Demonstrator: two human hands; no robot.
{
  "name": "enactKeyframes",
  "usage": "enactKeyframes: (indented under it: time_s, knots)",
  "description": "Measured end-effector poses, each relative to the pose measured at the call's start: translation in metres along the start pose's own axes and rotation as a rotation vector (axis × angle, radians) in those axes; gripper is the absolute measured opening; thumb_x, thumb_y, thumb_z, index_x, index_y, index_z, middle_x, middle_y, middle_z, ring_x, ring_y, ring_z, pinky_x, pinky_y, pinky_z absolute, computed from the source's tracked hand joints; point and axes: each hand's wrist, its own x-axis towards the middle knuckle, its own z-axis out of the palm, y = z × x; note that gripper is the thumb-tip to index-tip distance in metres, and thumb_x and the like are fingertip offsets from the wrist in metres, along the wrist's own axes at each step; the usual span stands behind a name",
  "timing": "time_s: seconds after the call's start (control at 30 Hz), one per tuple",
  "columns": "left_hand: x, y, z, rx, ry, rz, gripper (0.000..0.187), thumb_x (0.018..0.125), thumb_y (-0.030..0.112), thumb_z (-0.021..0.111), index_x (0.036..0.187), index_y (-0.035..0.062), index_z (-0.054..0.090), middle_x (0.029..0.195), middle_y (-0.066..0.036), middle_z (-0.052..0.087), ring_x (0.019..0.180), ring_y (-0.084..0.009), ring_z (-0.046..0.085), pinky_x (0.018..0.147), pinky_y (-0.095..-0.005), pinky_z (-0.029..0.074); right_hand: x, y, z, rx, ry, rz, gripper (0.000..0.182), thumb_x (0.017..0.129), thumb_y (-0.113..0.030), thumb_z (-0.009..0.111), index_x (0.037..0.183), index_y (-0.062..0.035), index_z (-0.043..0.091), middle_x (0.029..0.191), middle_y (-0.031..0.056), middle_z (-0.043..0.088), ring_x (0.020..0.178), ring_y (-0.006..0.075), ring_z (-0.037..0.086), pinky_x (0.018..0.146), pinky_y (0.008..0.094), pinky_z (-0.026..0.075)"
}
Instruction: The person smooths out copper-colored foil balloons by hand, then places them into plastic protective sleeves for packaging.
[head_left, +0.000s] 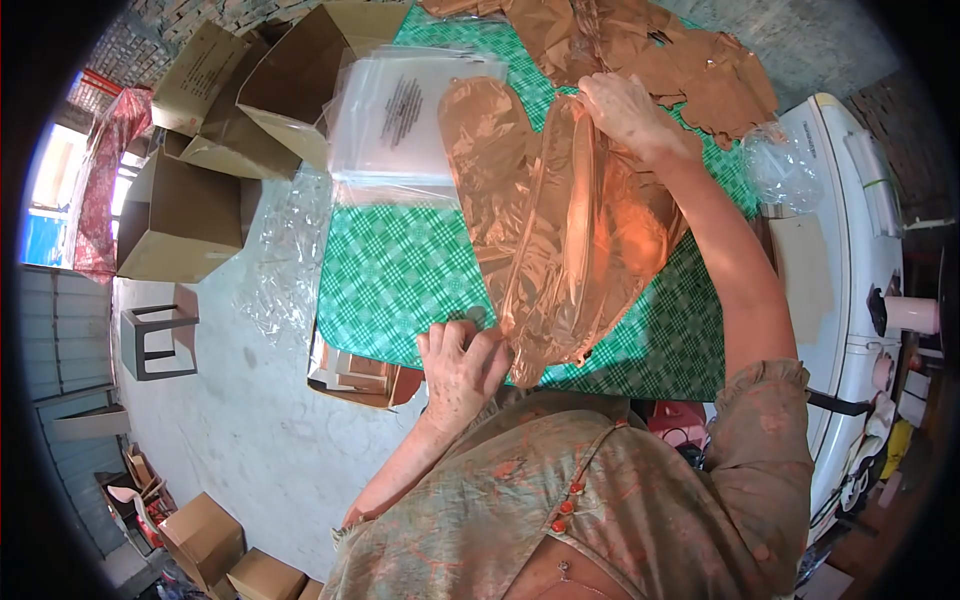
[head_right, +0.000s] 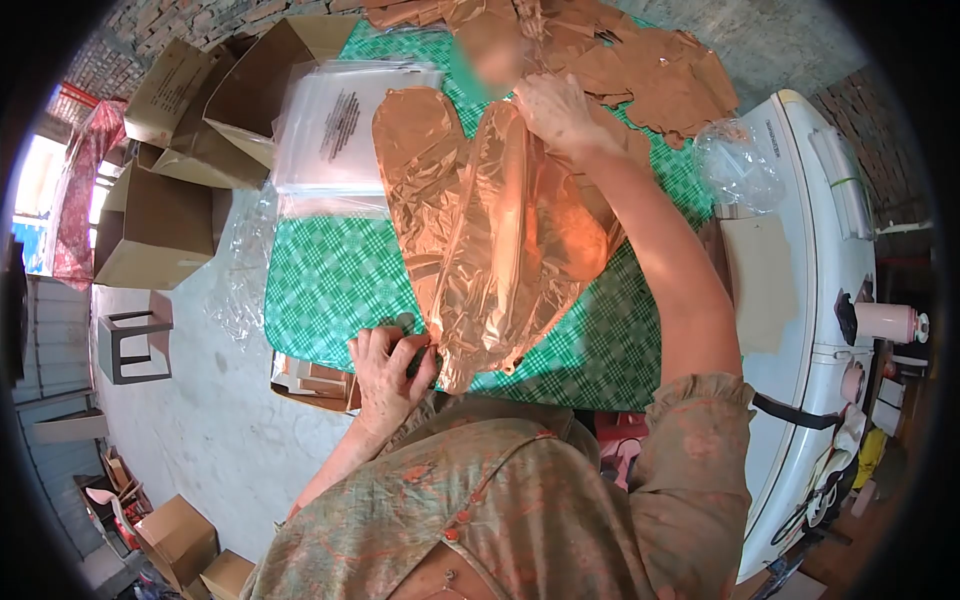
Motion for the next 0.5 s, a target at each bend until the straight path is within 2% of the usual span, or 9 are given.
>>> enactKeyframes:
  time_s: [0.23, 0.33, 0.5]
  knots:
    - [-0.001, -0.001, 0.002, -0.001, 0.006, 0.01, 0.026, 0.076, 0.013, 0.081, 0.099, 0.0138, 0.07, 0.09, -0.005, 0.052, 0.085, -0.0253, 0.05, 0.075, -0.0405, 0.035, -0.003, -0.002, 0.012, -0.018, 0.086, 0.024, 0.019, 0.096, -0.022, 0.059, 0.11, -0.012, 0.063, 0.108, 0.005, 0.064, 0.111, 0.0258, 0.06, 0.091, 0.0478, 0.042]
    - [-0.001, -0.001, 0.001, -0.003, 0.012, 0.013, 0.026, 0.076, 0.013, 0.081, 0.099, 0.0138, 0.069, 0.09, -0.005, 0.052, 0.086, -0.0254, 0.05, 0.075, -0.0404, 0.034, -0.008, -0.002, 0.012, -0.03, 0.238, 0.002, 0.022, 0.094, -0.024, 0.062, 0.114, -0.0129, 0.063, 0.115, 0.0051, 0.062, 0.115, 0.026, 0.057, 0.091, 0.0467, 0.042]
    - [-0.001, -0.001, 0.002, -0.006, 0.028, 0.024, 0.025, 0.077, 0.012, 0.081, 0.098, 0.0135, 0.069, 0.09, -0.006, 0.052, 0.086, -0.0258, 0.05, 0.075, -0.0404, 0.034, -0.052, -0.019, -0.003, 0.03, 0.318, -0.097, 0.032, 0.094, -0.028, 0.063, 0.122, -0.0137, 0.062, 0.128, 0.0065, 0.059, 0.123, 0.0281, 0.052, 0.097, 0.0464, 0.041]
